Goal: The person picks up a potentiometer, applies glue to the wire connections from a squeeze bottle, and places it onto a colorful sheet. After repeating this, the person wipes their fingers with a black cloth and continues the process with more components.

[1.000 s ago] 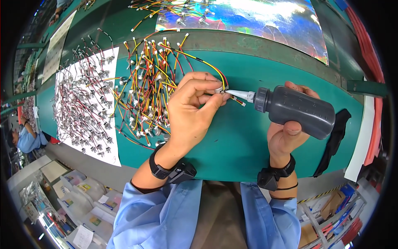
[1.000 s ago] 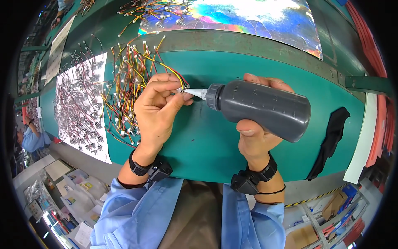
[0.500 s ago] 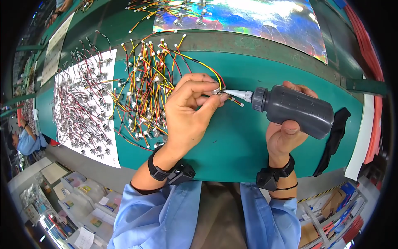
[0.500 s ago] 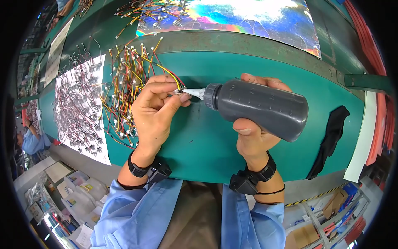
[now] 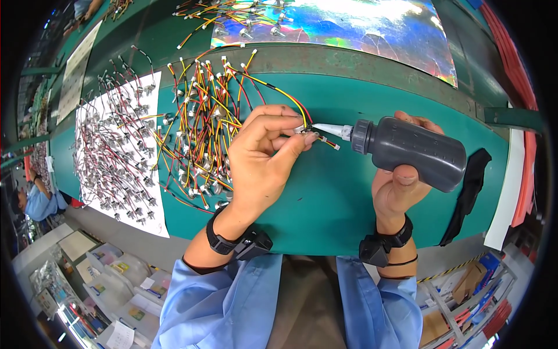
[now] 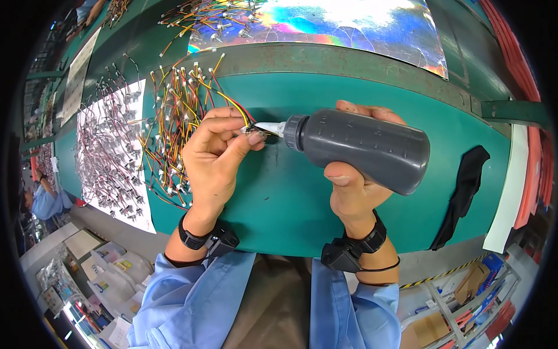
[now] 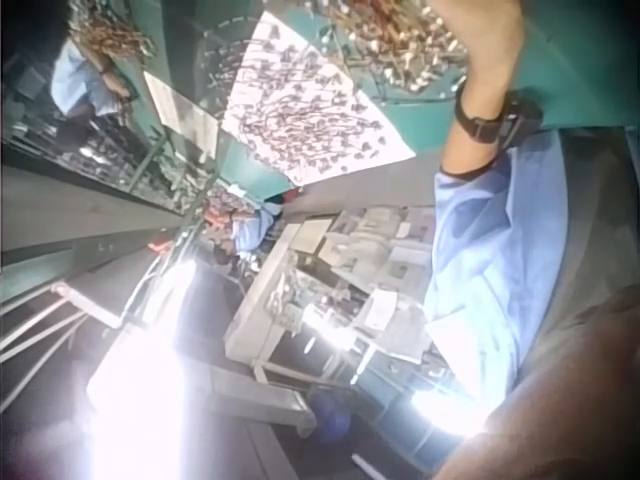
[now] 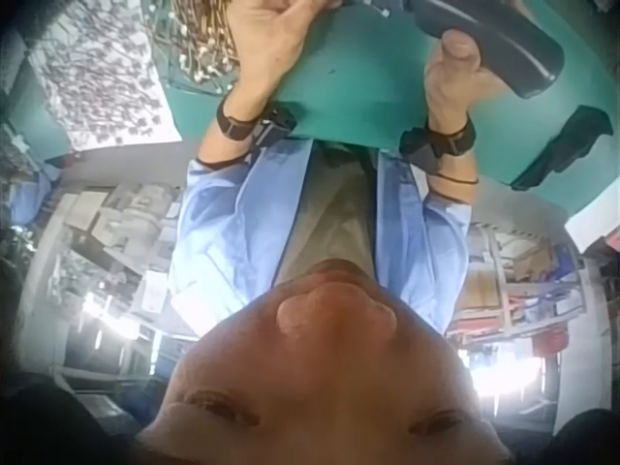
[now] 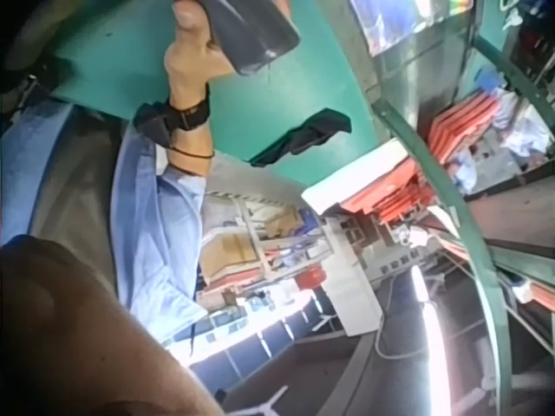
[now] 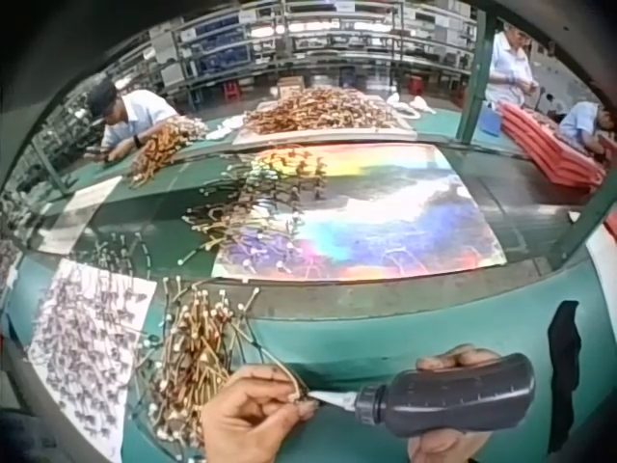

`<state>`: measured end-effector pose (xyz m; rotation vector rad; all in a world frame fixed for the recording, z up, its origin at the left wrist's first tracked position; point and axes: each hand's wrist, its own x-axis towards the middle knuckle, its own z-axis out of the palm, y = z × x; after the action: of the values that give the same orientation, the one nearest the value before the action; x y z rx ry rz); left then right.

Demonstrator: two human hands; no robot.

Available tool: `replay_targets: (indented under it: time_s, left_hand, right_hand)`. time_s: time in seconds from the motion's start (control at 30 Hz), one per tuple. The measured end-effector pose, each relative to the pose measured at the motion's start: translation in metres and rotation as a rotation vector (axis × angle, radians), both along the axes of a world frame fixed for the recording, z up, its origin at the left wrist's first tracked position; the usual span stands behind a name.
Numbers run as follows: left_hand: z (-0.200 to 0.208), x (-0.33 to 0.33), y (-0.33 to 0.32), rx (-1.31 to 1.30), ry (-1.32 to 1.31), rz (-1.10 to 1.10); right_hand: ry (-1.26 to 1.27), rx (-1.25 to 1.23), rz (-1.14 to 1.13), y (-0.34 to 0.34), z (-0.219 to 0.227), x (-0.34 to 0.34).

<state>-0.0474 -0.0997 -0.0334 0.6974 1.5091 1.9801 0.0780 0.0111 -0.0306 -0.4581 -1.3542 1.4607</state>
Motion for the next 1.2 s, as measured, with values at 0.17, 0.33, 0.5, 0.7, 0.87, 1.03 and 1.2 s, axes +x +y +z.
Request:
replay_targets:
  time_s: [0.17, 0.33, 0.5, 0.7, 0.87, 1.03, 1.2]
  left_hand:
    - [0.0, 0.002, 0.0, 0.005, -0.012, 0.002]
    - [-0.001, 0.001, -0.002, 0.0, -0.01, -0.003]
    - [-0.001, 0.0, -0.001, -0.021, 0.003, -0.005]
    - [0.002, -0.002, 0.0, -0.028, -0.001, -0.01]
    - [0.016, -0.011, -0.006, -0.012, 0.026, -0.005]
    - [0.062, -0.052, 0.009, -0.199, 0.264, 0.121]
    - [0.08, -0.126, 0.102, -0.404, 0.61, 0.156]
  right_hand:
    - [-0.002, 0.001, -0.014, 0.0, 0.001, 0.001]
    - [-0.019, -0.006, -0.01, 0.0, 0.001, 0.001]
    - [-0.003, 0.002, -0.01, 0.004, -0.001, -0.003]
    - [0.062, -0.232, -0.042, 0.017, -0.002, -0.012]
    - [0.185, -0.549, 0.089, 0.051, -0.018, -0.004]
    - [0.234, -0.7, 0.046, 0.06, -0.023, 0.003]
    - [0.188, -0.713, 0.018, 0.061, -0.017, 0.003]
